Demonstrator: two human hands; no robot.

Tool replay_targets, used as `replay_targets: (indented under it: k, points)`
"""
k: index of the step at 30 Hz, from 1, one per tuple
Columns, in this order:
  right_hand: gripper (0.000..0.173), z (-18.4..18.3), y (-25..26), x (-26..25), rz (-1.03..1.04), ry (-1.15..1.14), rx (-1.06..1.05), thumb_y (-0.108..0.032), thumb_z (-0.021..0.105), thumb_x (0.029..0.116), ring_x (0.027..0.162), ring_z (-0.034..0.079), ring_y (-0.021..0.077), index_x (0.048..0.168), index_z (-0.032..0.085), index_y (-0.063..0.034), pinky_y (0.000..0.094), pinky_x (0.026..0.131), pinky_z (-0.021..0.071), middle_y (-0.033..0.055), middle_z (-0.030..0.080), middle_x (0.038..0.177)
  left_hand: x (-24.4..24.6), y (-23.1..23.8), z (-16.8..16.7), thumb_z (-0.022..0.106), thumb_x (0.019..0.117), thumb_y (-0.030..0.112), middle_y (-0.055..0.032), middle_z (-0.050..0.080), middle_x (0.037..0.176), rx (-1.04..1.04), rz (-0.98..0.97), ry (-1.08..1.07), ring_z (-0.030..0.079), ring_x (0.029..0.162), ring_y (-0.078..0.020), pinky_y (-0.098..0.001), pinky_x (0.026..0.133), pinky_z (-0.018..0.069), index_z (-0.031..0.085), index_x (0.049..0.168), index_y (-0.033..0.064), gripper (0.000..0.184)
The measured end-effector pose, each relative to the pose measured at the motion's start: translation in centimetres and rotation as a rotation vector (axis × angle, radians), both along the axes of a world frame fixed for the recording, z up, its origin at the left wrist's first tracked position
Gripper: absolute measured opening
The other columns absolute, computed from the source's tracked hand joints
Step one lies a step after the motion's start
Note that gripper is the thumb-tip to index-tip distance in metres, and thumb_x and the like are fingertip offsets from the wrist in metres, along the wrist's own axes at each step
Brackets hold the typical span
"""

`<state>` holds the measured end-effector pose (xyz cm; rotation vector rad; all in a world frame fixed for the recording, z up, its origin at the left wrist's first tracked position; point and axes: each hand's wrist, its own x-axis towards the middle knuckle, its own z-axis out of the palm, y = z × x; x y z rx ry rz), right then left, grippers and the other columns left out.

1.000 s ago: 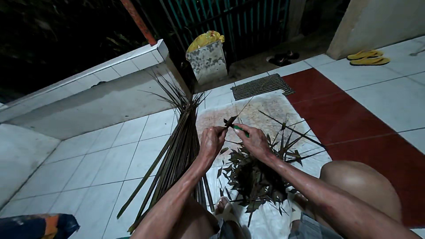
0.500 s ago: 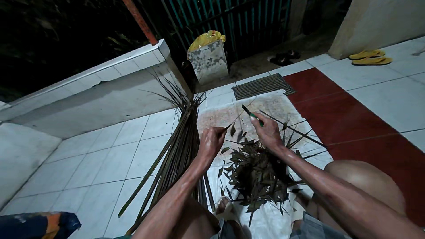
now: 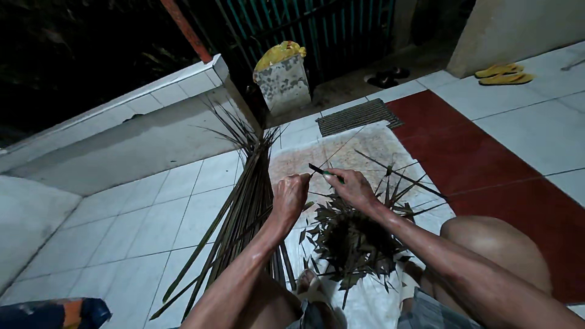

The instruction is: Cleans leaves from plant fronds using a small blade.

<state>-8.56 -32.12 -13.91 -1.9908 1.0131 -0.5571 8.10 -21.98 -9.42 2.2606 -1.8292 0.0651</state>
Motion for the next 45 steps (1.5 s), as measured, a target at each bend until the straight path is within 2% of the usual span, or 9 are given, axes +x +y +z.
replay_targets:
  k: [7,12,15,20,24,32,39,41,45]
  points:
    - [0.035,-0.4,-1.3,-0.4,-0.122,-0.008,0.001,-0.041,0.053,0.107,0.087,0.068,0.0323,0.13,0.071,-0.0224,0.0588,0.078,0.0529,0.0125,0.073,0.097,-0.3,0.0,0.2,0.055,0.1041,0.02,-0.0108,0.074,0.089,0.021,-0.005,-0.008,0.073,0.085,-0.0311,-0.0516,0.074,0.057,0.078,0.107,0.0145,0.023]
    - [0.037,-1.0,-2.9,-1.4,-0.252,-0.11,-0.039,-0.04,0.05,0.1082,0.076,0.065,0.0335,0.129,0.07,-0.0169,0.0582,0.07,0.0517,0.0154,0.069,0.089,1.0,0.2,0.7,0.056,0.1051,0.026,-0.0055,0.076,0.089,0.065,0.064,0.217,0.073,0.082,-0.0219,-0.0473,0.081,0.0579,0.078,0.113,0.0161,0.026]
    - [0.035,-1.1,-1.4,-0.9,-0.131,-0.193,-0.076,-0.038,0.053,0.1073,0.07,0.063,0.0258,0.132,0.069,-0.0197,0.0517,0.067,0.0532,0.0105,0.069,0.085,2.4,0.2,0.7,0.058,0.1058,0.029,0.0014,0.075,0.079,0.064,0.051,0.452,0.068,0.062,-0.0103,-0.0339,0.067,0.0596,0.077,0.11,0.0128,0.025]
    - [0.034,-1.4,0.1,0.0,0.059,-0.171,-0.046,-0.042,0.055,0.1056,0.078,0.066,0.0211,0.131,0.07,-0.0263,0.0484,0.075,0.0542,0.0058,0.071,0.091,2.7,0.2,1.0,0.06,0.1061,0.029,-0.0014,0.074,0.075,0.103,0.047,0.745,0.061,0.049,-0.0099,-0.0257,0.047,0.0523,0.077,0.109,0.0084,0.027]
    - [0.034,-1.7,-0.4,0.2,0.051,-0.144,-0.05,-0.045,0.055,0.1052,0.081,0.067,0.0226,0.13,0.071,-0.0288,0.0513,0.076,0.0545,0.0059,0.072,0.093,3.0,0.4,1.0,0.061,0.1057,0.025,-0.0057,0.073,0.076,0.098,0.028,0.883,0.06,0.048,-0.0117,-0.025,0.045,0.0496,0.077,0.11,0.0055,0.026]
    - [0.033,-1.7,-0.6,0.4,-0.023,-0.123,-0.107,-0.046,0.054,0.1053,0.084,0.069,0.0218,0.132,0.07,-0.0338,0.0524,0.076,0.0552,0.0028,0.074,0.097,3.2,0.4,1.1,0.062,0.1053,0.024,-0.0074,0.073,0.075,0.104,0.023,0.958,0.058,0.046,-0.0117,-0.0244,0.043,0.0483,0.077,0.109,0.0043,0.025]
    - [0.037,-1.8,-4.7,-1.4,-0.266,-0.207,-0.04,-0.038,0.051,0.1079,0.077,0.065,0.0348,0.134,0.068,-0.0177,0.0606,0.07,0.0523,0.0163,0.07,0.092,3.5,1.0,1.2,0.063,0.1046,0.022,-0.0071,0.074,0.077,0.129,-0.001,0.991,0.059,0.048,-0.0113,-0.0238,0.043,0.0481,0.077,0.111,0.0046,0.024]
    - [0.036,-1.3,-4.9,-2.0,-0.274,-0.305,-0.053,-0.037,0.052,0.108,0.065,0.059,0.0289,0.133,0.067,-0.0154,0.0524,0.061,0.0498,0.0134,0.065,0.082,3.6,1.0,1.2,0.062,0.1049,0.023,-0.0075,0.074,0.078,0.109,0.003,0.98,0.06,0.048,-0.0118,-0.024,0.043,0.0478,0.077,0.111,0.0049,0.024]
    - [0.038,-1.1,-3.0,-1.6,0.085,-0.405,0.125,-0.033,0.052,0.1081,0.064,0.06,0.0175,0.14,0.06,-0.0146,0.0363,0.058,0.0529,0.0085,0.067,0.086,3.4,0.7,1.2,0.062,0.1048,0.025,-0.0078,0.075,0.079,0.114,0.005,1.001,0.06,0.049,-0.0127,-0.0249,0.043,0.0482,0.077,0.112,0.0061,0.025]
